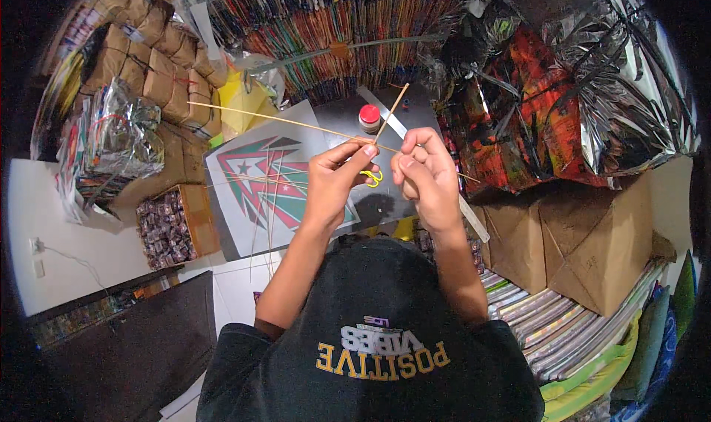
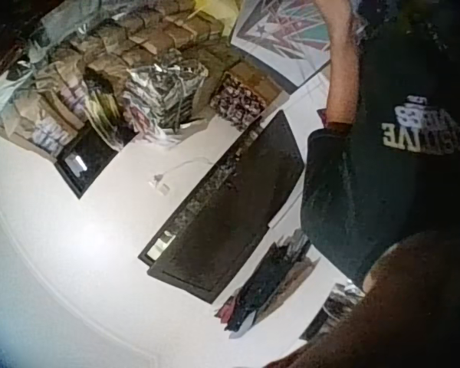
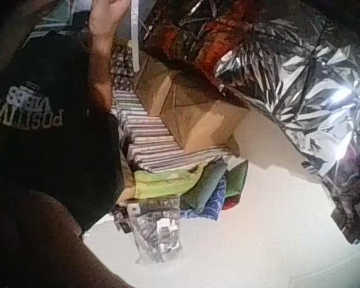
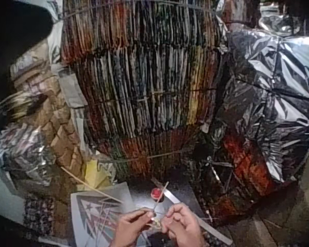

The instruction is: The person assembles a kite frame by hand, aligning two long wooden sticks into a cross shape and securing the intersection with a yellow rubber band. The person repeatedly adjusts the sticks and tightens the band to stabilize the structure.

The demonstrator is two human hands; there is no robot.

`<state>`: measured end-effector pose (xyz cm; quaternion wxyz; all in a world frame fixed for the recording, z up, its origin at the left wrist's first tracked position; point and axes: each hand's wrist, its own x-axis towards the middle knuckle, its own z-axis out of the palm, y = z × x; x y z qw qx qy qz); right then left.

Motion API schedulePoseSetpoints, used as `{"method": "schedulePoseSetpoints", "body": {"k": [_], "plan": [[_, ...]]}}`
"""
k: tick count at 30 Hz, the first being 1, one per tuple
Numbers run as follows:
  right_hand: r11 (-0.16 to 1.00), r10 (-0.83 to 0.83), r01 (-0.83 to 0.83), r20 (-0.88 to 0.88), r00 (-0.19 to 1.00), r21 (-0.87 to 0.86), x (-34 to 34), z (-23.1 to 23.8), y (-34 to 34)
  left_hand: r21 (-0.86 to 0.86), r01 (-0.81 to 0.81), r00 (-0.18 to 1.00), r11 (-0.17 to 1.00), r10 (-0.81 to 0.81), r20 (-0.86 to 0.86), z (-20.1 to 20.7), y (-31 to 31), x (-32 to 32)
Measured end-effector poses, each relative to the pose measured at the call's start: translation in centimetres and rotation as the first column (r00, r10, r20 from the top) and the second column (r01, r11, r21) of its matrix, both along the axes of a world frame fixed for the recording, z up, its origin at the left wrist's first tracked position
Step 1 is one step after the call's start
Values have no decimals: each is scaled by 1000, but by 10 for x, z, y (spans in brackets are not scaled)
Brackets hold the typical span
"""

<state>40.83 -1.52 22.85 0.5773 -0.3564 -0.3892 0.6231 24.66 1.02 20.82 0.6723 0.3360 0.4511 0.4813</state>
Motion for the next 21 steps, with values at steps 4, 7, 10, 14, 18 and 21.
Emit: {"method": "schedulePoseSetpoints", "body": {"k": [4,7,10,14,18,21], "plan": [[997,56,-69,-283,957,-38,-3,-2,1,7,25,999,1000,-25,-36,-1,0,3],[998,51,-60,-212,976,-36,-5,-5,4,10,30,999,999,-30,-32,-3,-1,5],[999,-52,51,40,998,8,-10,-8,4,20,50,998,999,-49,-30,0,-1,5],[986,-145,116,269,952,120,-10,-18,3,23,57,998,998,-57,-15,2,0,3],[980,-194,155,401,895,127,-10,-12,-1,17,28,1000,999,-28,-7,0,0,2],[974,-226,176,575,787,142,-5,-8,-2,23,19,1000,1000,-19,-6,-2,2,2]]}}
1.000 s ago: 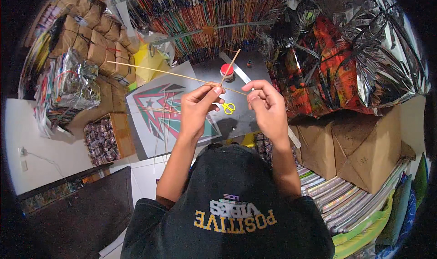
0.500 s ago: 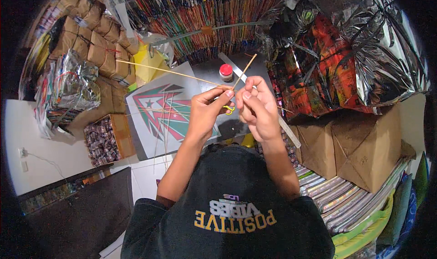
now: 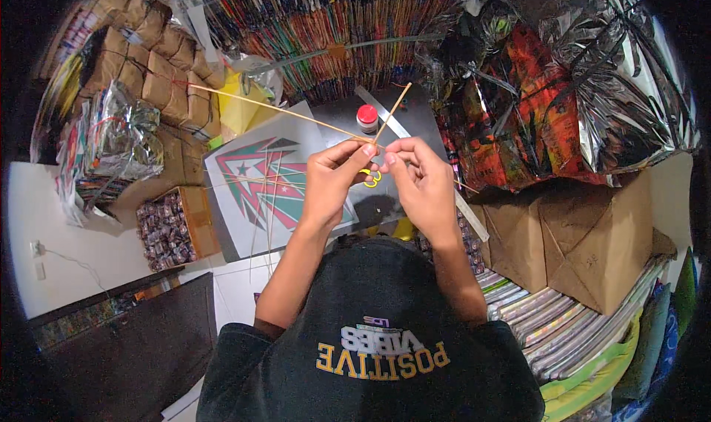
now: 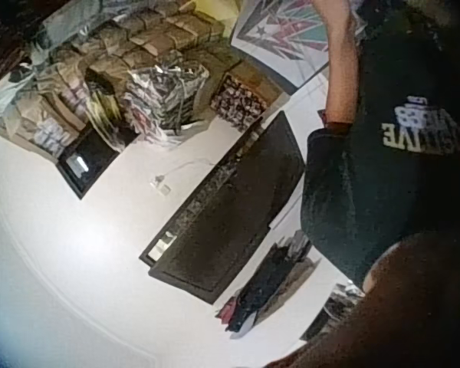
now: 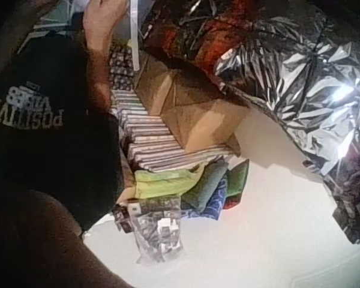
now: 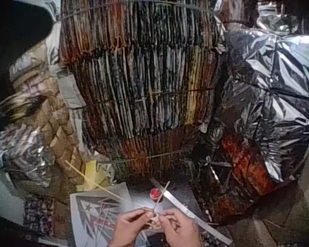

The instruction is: The person assembles a kite frame by hand, aligning two long wooden sticks into a cross shape and securing the intersection with a yellow rubber band. The person repeatedly adjusts the sticks and tightens the band to stabilize the structure.

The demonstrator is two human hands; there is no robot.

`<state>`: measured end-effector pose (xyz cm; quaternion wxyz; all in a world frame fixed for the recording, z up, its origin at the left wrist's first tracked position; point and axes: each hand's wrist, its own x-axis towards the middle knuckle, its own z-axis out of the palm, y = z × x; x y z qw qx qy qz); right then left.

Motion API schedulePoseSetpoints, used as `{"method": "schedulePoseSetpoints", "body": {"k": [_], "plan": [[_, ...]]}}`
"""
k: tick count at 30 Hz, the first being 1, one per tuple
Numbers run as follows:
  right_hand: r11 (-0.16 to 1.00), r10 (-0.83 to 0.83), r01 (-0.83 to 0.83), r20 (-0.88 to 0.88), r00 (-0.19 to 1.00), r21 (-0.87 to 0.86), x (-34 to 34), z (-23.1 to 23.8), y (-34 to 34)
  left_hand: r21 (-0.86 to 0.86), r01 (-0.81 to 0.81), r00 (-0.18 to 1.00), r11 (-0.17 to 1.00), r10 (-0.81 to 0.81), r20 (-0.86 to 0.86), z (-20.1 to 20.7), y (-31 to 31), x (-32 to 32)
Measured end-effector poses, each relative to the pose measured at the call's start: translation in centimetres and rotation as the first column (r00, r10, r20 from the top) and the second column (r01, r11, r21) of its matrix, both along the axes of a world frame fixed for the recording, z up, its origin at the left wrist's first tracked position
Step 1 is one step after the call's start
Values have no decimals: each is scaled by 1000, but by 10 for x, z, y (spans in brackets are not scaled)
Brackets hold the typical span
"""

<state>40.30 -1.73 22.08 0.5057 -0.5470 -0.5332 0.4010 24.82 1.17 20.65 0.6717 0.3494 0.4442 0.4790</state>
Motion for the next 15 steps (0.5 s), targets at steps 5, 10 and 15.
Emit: {"method": "schedulePoseSetpoints", "body": {"k": [5,10,15], "plan": [[997,-26,43,257,966,-61,6,16,-2,-2,40,999,999,-40,-12,0,0,-2],[990,-137,133,101,985,44,9,8,-1,-41,3,1000,999,-2,29,3,0,0],[985,-143,150,-73,987,90,6,15,-2,-82,46,999,996,-45,9,-2,1,-2]]}}
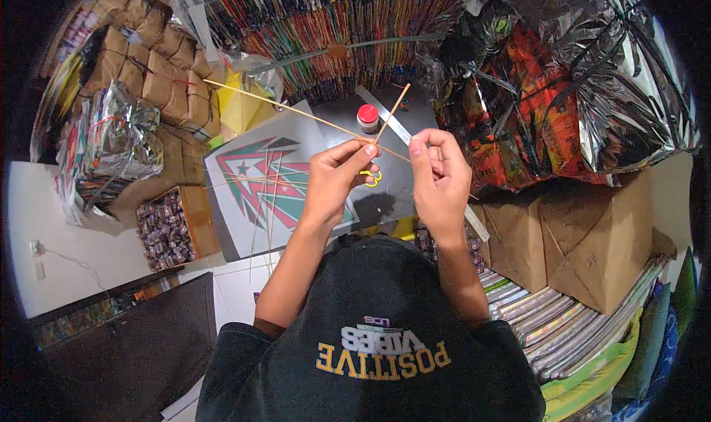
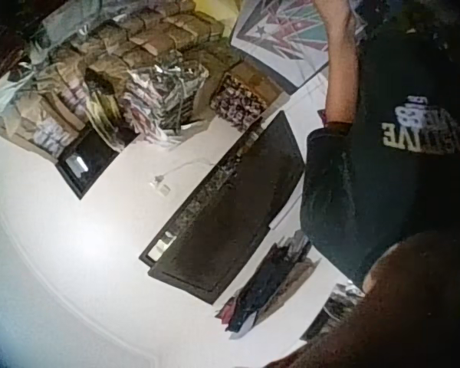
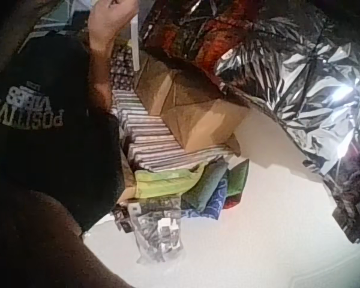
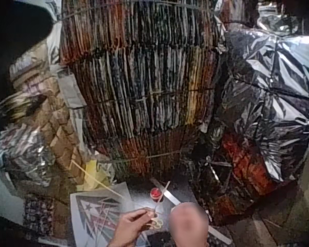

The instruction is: The person assembles a kite frame by hand, aligning two long wooden sticks into a cross shape and securing the intersection with a yellow rubber band. The person repeatedly adjusts the sticks and tightens the band to stabilize the structure.

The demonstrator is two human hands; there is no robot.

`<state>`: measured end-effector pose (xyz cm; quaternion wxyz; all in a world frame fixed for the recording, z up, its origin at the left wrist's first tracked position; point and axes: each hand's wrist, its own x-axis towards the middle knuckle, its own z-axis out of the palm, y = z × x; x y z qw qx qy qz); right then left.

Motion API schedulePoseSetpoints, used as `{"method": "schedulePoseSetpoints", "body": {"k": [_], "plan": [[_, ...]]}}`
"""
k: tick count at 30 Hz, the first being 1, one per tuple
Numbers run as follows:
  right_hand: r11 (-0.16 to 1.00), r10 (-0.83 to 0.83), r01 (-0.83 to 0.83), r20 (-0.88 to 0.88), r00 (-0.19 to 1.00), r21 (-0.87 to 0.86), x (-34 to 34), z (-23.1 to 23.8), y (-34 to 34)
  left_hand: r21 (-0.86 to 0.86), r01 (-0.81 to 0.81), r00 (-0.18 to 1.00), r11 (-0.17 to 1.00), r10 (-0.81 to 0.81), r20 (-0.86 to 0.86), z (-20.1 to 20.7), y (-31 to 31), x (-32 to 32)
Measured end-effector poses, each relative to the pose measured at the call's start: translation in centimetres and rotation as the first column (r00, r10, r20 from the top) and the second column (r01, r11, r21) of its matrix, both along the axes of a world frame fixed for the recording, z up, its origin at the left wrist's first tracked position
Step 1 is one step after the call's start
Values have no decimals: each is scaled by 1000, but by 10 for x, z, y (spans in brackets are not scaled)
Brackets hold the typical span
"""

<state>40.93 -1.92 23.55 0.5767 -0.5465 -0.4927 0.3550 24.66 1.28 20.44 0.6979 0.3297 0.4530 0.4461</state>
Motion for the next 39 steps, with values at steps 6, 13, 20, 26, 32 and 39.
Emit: {"method": "schedulePoseSetpoints", "body": {"k": [6,13,20,26,32,39], "plan": [[998,33,-40,146,989,49,-12,-7,4,-6,32,999,999,-32,-2,-1,-2,2],[999,0,-22,478,878,41,-10,-9,3,6,1,1000,1000,-1,29,5,-1,0],[995,-3,-57,589,808,84,-7,-14,3,15,15,1000,1000,-15,8,1,0,-2],[997,19,-64,626,779,49,-4,-17,3,23,12,1000,1000,-12,1,0,1,-3],[995,58,-96,669,741,21,-2,-11,2,20,7,1000,1000,-7,-1,1,1,-4],[993,63,-116,716,695,26,0,-8,2,26,-5,1000,1000,5,11,-1,1,-4]]}}
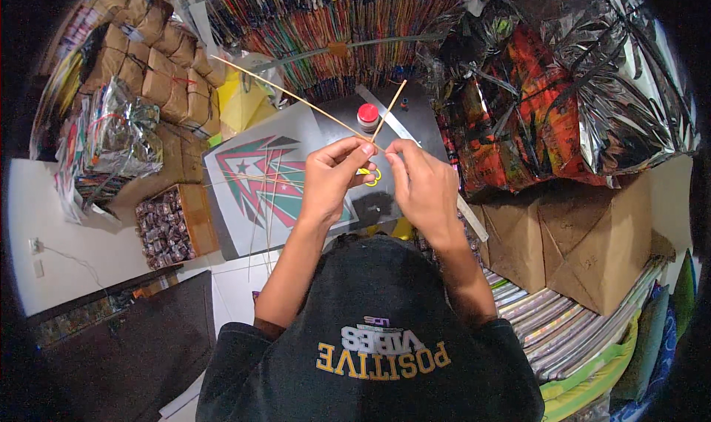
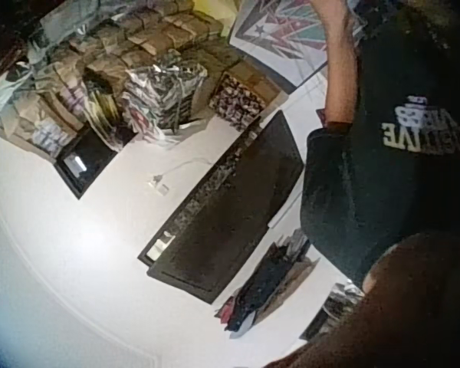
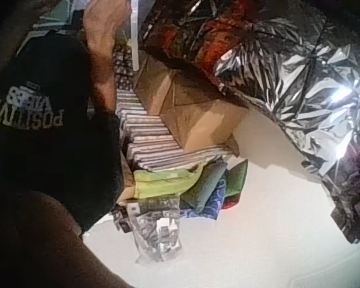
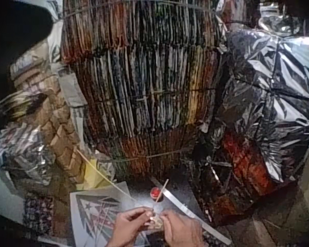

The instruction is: The person assembles a kite frame by hand, aligning two long wooden sticks into a cross shape and securing the intersection with a yellow rubber band. The person repeatedly adjusts the sticks and tightens the band to stabilize the structure.

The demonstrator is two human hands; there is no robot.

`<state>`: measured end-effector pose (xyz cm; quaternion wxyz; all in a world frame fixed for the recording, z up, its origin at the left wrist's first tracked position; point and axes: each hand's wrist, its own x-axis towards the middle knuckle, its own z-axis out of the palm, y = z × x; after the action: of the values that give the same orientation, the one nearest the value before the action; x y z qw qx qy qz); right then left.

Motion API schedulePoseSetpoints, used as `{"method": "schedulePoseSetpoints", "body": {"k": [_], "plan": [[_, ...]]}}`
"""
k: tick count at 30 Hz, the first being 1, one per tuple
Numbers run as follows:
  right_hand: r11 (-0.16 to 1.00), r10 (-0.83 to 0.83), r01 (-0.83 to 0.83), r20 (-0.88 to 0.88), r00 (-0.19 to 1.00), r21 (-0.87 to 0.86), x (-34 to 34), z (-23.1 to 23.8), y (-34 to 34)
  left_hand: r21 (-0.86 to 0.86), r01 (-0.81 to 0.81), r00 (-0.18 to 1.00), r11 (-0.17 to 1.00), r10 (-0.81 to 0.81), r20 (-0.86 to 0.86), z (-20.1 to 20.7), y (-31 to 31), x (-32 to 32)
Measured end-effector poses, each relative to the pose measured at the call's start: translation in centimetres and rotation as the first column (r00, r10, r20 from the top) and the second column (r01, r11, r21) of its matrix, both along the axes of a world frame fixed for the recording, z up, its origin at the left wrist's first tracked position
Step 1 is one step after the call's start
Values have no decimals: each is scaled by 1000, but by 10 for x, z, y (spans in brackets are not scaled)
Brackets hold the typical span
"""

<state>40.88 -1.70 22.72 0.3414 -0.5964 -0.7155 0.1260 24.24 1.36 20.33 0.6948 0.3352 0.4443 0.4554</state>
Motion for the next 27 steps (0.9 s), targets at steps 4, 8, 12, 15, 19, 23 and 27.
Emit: {"method": "schedulePoseSetpoints", "body": {"k": [4,8,12,15,19,23,27], "plan": [[1000,7,-7,-1,1000,19,0,1,-1,12,-6,1000,1000,6,-4,3,0,2],[1000,5,-5,-43,999,18,-1,0,0,24,-60,998,998,61,-7,-1,-1,3],[995,-30,16,-148,988,-96,1,12,-3,51,-99,995,994,99,7,-4,1,0],[989,-90,57,-251,964,-136,4,6,-5,78,-143,990,987,141,29,-7,6,-7],[991,-110,74,-383,917,-107,12,0,-8,66,-252,968,965,251,31,-2,13,-18],[989,-133,89,-469,873,-115,25,-8,-13,67,-326,944,943,322,67,-4,20,-36],[976,-205,131,-540,816,-171,44,-18,-20,75,-379,924,922,372,91,-9,30,-62]]}}
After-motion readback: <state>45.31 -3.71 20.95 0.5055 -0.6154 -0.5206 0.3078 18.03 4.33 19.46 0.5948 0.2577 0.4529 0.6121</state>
